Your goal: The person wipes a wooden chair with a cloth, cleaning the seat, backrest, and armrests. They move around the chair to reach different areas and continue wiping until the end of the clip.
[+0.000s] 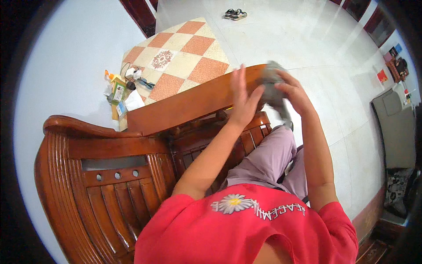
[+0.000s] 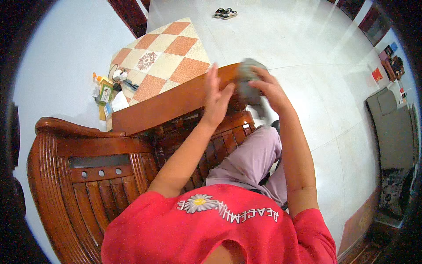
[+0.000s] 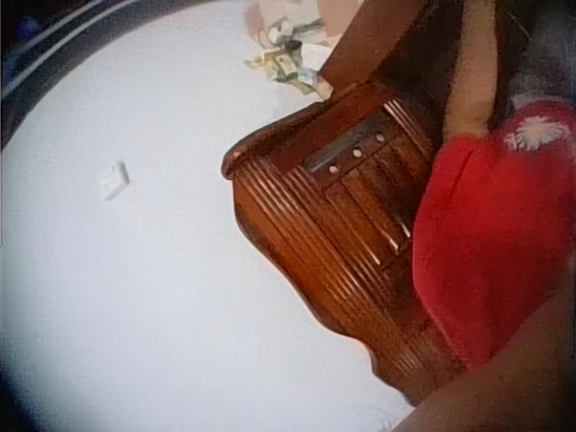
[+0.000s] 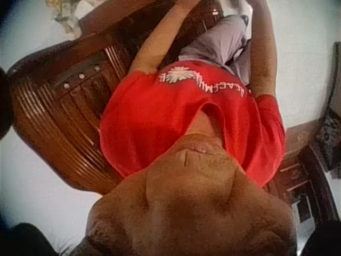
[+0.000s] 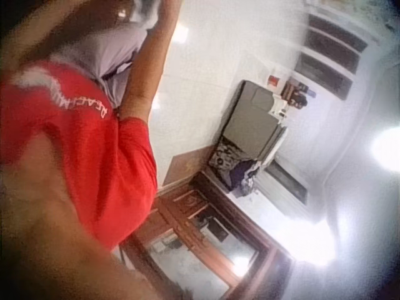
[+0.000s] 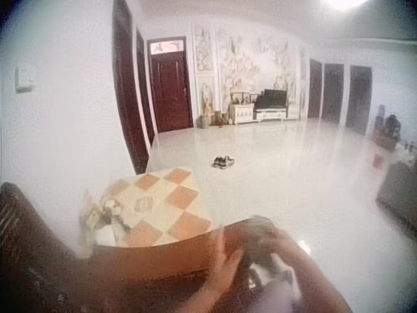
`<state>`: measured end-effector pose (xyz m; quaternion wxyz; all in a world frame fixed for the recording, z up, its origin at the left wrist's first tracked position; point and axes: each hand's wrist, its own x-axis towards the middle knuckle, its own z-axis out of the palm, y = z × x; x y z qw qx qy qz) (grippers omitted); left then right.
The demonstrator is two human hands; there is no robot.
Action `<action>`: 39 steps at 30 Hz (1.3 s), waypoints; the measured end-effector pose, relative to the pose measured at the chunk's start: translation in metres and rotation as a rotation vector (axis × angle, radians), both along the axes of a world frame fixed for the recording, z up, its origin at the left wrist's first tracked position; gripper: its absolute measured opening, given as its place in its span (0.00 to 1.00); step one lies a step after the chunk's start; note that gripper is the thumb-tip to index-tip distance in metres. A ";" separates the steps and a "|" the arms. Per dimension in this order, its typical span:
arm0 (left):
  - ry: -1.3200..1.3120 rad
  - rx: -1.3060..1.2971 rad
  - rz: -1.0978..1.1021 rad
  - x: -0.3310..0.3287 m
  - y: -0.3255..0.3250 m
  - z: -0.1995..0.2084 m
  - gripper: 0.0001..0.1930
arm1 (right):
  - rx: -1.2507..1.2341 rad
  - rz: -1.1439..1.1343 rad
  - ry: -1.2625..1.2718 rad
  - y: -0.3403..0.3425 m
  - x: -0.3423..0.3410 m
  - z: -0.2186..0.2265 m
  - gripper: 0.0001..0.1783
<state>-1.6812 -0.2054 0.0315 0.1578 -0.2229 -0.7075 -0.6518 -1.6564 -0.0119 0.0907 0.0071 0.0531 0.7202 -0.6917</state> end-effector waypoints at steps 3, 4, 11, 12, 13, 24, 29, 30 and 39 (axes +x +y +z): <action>-0.279 0.298 -0.085 -0.046 0.048 0.003 0.31 | -0.051 0.040 0.156 -0.009 0.008 0.024 0.31; -0.431 0.456 -0.157 -0.058 0.054 0.001 0.27 | -0.033 -0.143 0.188 0.004 0.015 0.021 0.30; 0.232 -0.896 0.127 -0.054 0.035 -0.021 0.24 | 0.416 -0.422 0.246 0.055 0.031 -0.115 0.19; 0.211 -0.911 0.104 -0.056 0.023 -0.021 0.22 | 0.446 -0.374 0.340 0.044 0.024 -0.121 0.18; 0.199 -0.929 0.134 -0.050 0.006 -0.017 0.17 | 0.500 -0.320 0.362 0.024 0.021 -0.106 0.16; -0.109 -1.915 0.814 -0.012 -0.357 0.010 0.08 | 1.256 -0.254 0.287 -0.010 -0.072 -0.080 0.27; -0.159 -1.712 0.948 -0.009 -0.321 -0.008 0.14 | 1.298 -0.274 0.285 -0.017 -0.076 -0.088 0.29; -0.116 -1.625 0.867 -0.005 -0.280 -0.009 0.18 | 1.311 -0.279 0.311 -0.009 -0.073 -0.089 0.29; 0.166 -0.904 0.453 -0.036 0.000 -0.020 0.20 | 0.558 -0.254 0.299 0.018 -0.084 -0.085 0.29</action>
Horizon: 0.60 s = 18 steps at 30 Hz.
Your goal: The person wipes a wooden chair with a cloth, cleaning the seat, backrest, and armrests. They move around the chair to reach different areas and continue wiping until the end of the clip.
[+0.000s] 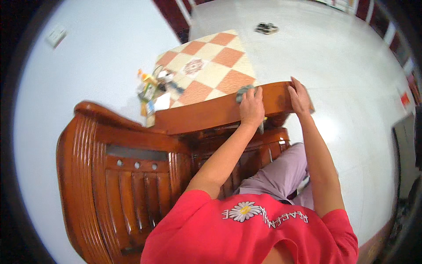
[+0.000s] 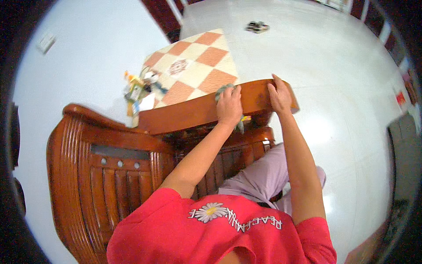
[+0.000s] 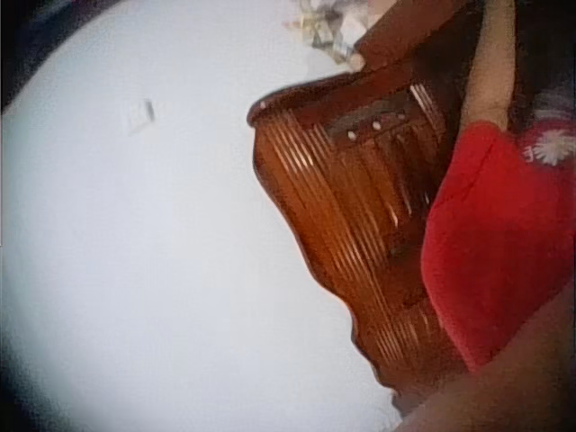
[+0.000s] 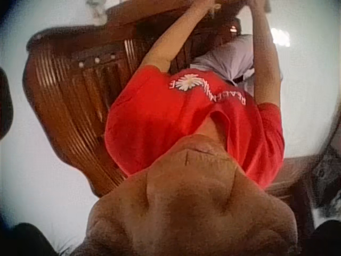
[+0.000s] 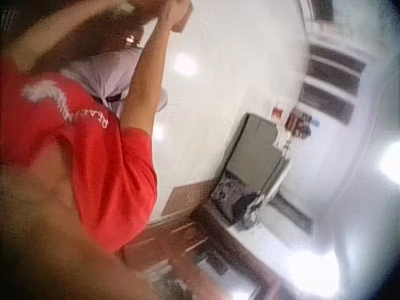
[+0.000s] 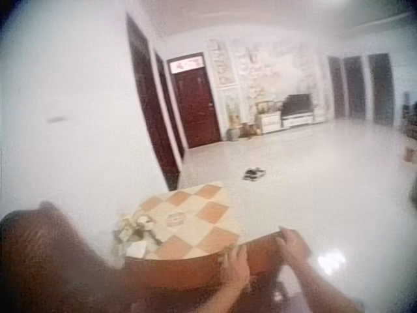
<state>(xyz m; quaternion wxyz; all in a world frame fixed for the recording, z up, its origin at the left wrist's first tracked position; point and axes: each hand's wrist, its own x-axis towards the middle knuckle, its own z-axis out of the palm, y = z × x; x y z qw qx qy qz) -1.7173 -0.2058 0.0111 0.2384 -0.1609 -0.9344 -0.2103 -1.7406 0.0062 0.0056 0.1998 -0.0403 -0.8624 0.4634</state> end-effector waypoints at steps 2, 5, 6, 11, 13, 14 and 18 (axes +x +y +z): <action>0.005 0.075 -0.138 -0.006 0.045 0.004 0.19 | -0.468 0.090 0.009 0.002 0.008 0.010 0.33; 0.005 0.076 -0.351 -0.004 0.107 0.016 0.20 | -1.178 0.158 0.088 0.026 0.024 0.015 0.37; -0.016 0.036 -0.432 -0.001 0.121 0.017 0.20 | -1.191 0.129 0.098 0.041 0.036 0.008 0.36; 0.129 -0.214 -0.674 -0.001 0.109 -0.012 0.25 | -1.034 -0.018 -0.121 0.111 0.142 -0.044 0.33; 0.226 -0.403 -0.652 -0.011 0.122 -0.009 0.26 | -1.013 -0.170 -0.172 0.149 0.198 -0.091 0.29; 0.070 -0.373 -0.671 -0.021 0.129 -0.002 0.26 | -1.014 -0.302 -0.283 0.154 0.217 -0.108 0.27; -0.265 -0.381 -0.499 -0.075 0.187 0.010 0.27 | -0.942 -0.321 -0.555 0.152 0.234 -0.126 0.20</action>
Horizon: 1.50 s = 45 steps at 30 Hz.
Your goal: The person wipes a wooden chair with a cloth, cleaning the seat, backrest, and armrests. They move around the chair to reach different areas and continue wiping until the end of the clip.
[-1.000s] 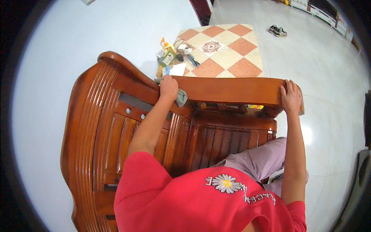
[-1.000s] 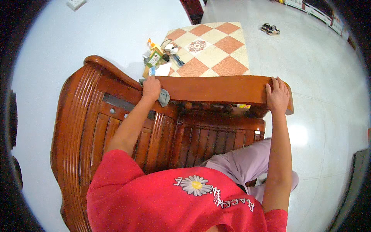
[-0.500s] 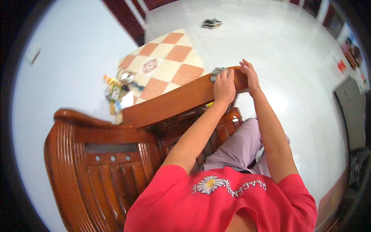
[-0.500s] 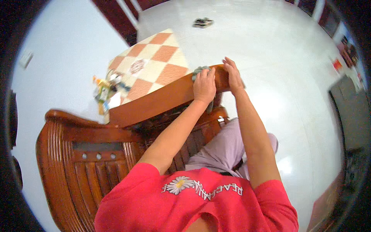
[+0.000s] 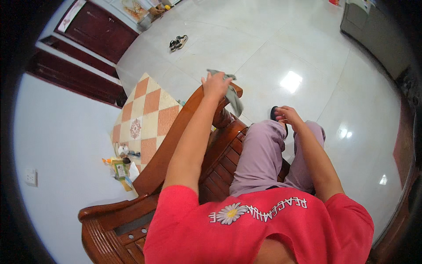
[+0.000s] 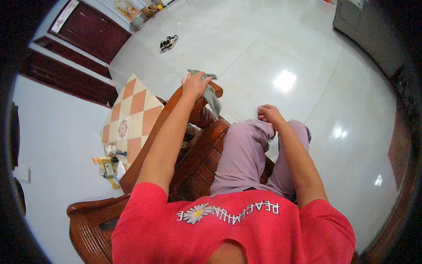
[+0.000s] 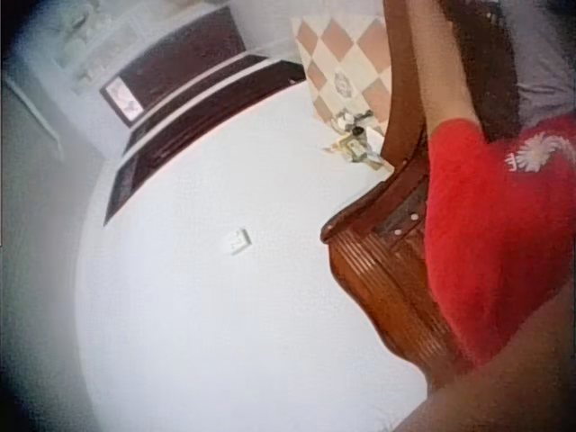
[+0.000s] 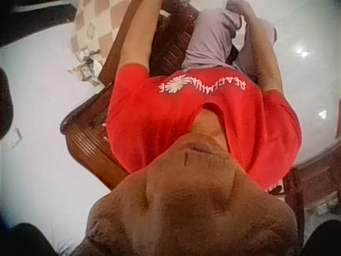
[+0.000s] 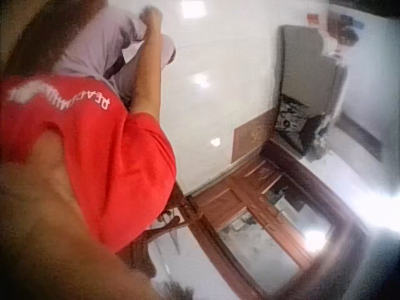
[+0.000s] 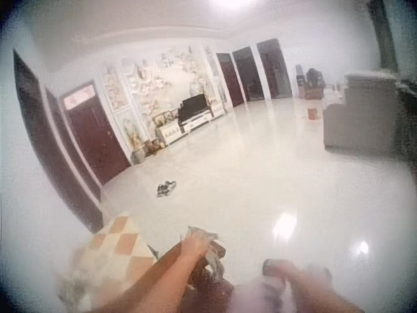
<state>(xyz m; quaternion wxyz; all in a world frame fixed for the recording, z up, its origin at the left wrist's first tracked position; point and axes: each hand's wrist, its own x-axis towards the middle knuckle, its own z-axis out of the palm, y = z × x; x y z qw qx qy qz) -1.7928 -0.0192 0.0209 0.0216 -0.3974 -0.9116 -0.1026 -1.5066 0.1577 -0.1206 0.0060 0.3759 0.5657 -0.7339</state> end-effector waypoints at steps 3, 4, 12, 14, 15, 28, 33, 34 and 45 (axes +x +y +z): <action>-0.086 -0.182 0.150 -0.016 0.032 0.005 0.24 | -0.090 0.167 -0.014 -0.013 -0.003 0.030 0.18; -0.131 -0.239 0.186 -0.017 0.038 0.001 0.23 | -0.081 0.222 -0.018 -0.008 -0.003 0.028 0.18; -0.006 -0.036 -0.382 0.050 0.000 0.019 0.13 | -0.127 -0.002 0.126 0.034 0.003 0.030 0.17; 0.015 0.157 -0.239 0.046 -0.032 0.022 0.14 | -0.161 -0.021 0.152 0.029 0.000 0.032 0.18; 0.028 0.251 -0.165 0.043 -0.053 0.019 0.15 | -0.174 -0.020 0.163 0.022 0.001 0.035 0.18; 0.362 -0.120 0.768 0.102 -0.469 -0.034 0.17 | -0.145 0.118 0.135 0.041 0.023 -0.014 0.27; 0.325 -0.307 1.214 0.098 -0.501 -0.023 0.12 | -0.103 0.077 0.045 0.008 0.022 -0.014 0.25; 0.229 0.181 1.255 0.092 -0.472 -0.024 0.12 | -0.122 0.109 0.088 0.016 0.021 -0.011 0.25; 0.195 0.738 0.779 0.139 -0.456 0.119 0.18 | -0.094 0.256 0.011 -0.010 -0.007 -0.029 0.18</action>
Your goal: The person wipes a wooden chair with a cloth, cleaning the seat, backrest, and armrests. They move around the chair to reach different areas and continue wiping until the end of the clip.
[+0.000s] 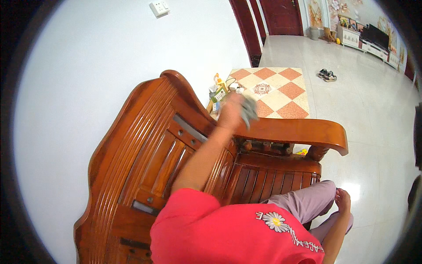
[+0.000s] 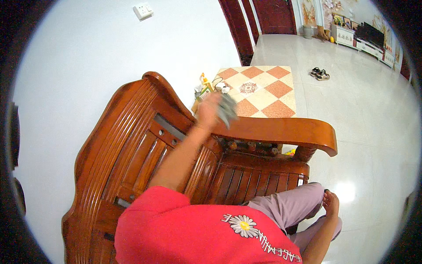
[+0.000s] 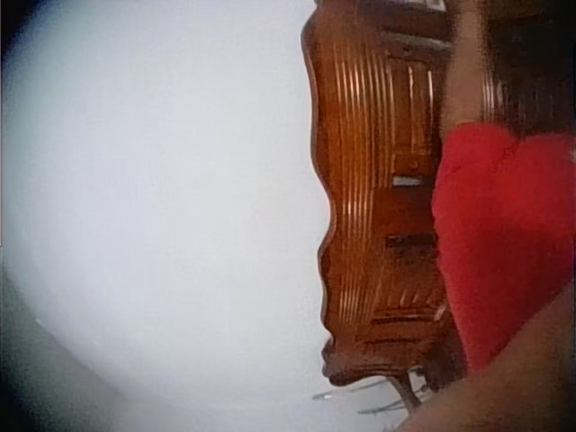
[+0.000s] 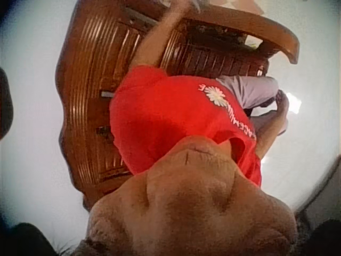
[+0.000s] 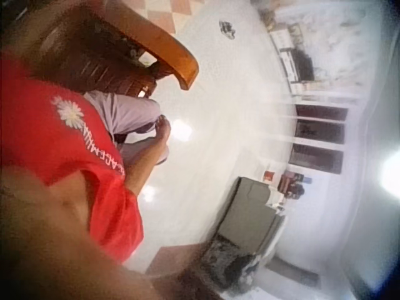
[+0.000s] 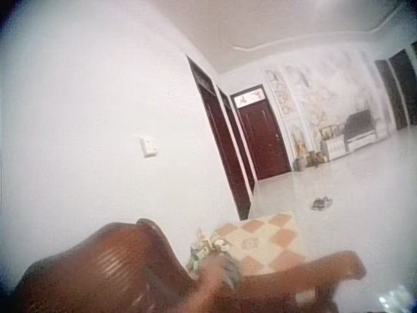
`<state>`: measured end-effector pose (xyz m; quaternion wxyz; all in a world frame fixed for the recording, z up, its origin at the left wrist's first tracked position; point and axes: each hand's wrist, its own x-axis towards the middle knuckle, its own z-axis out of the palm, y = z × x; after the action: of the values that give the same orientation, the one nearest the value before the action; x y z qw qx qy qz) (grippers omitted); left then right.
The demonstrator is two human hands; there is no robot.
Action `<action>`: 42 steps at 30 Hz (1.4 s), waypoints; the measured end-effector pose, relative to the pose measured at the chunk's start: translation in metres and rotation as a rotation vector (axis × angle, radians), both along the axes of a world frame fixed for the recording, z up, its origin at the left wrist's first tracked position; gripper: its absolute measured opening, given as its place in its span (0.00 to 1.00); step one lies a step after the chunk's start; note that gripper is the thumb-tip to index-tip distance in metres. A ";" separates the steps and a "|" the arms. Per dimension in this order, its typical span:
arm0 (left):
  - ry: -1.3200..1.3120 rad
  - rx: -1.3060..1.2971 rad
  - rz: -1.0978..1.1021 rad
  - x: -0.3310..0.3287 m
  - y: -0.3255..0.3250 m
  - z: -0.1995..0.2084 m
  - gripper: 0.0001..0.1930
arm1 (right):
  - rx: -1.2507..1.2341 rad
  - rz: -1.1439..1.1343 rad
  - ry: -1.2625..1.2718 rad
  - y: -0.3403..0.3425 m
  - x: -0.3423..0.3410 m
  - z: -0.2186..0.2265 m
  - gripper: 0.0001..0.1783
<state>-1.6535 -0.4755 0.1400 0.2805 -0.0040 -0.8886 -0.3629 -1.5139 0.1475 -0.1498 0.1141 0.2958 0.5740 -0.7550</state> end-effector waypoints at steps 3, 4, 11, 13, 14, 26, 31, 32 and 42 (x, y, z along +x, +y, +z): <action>0.663 -0.389 0.338 0.031 -0.079 0.111 0.15 | -0.014 -0.030 0.040 0.004 -0.002 0.015 0.10; 0.875 -0.660 0.524 0.035 -0.105 0.128 0.16 | -0.016 -0.023 0.052 0.009 -0.001 0.012 0.10; 0.233 -0.680 0.651 0.039 -0.116 -0.010 0.20 | -0.023 -0.012 -0.002 0.000 -0.001 0.003 0.10; 0.040 -0.704 0.574 0.052 -0.090 -0.056 0.12 | 0.043 -0.027 -0.023 0.002 0.004 0.007 0.12; 0.213 -0.809 0.562 0.062 -0.093 -0.080 0.09 | 0.025 -0.003 -0.020 0.000 0.004 0.008 0.12; 0.184 -1.468 0.654 0.101 -0.151 0.145 0.07 | 0.078 0.026 -0.022 0.006 0.021 0.026 0.16; 0.438 -1.385 0.642 0.096 -0.165 0.187 0.09 | 0.049 -0.006 0.035 0.009 0.008 0.011 0.16; 0.324 -1.354 0.594 0.087 -0.165 0.167 0.08 | 0.034 0.011 0.032 0.008 0.007 0.011 0.16; -0.186 -0.920 0.216 0.073 -0.068 -0.086 0.04 | 0.112 0.002 -0.054 -0.007 0.012 0.026 0.16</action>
<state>-1.5804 -0.5439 0.0544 0.2053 -0.0028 -0.9736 0.1001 -1.5017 0.1400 -0.1242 0.1133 0.3214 0.6123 -0.7134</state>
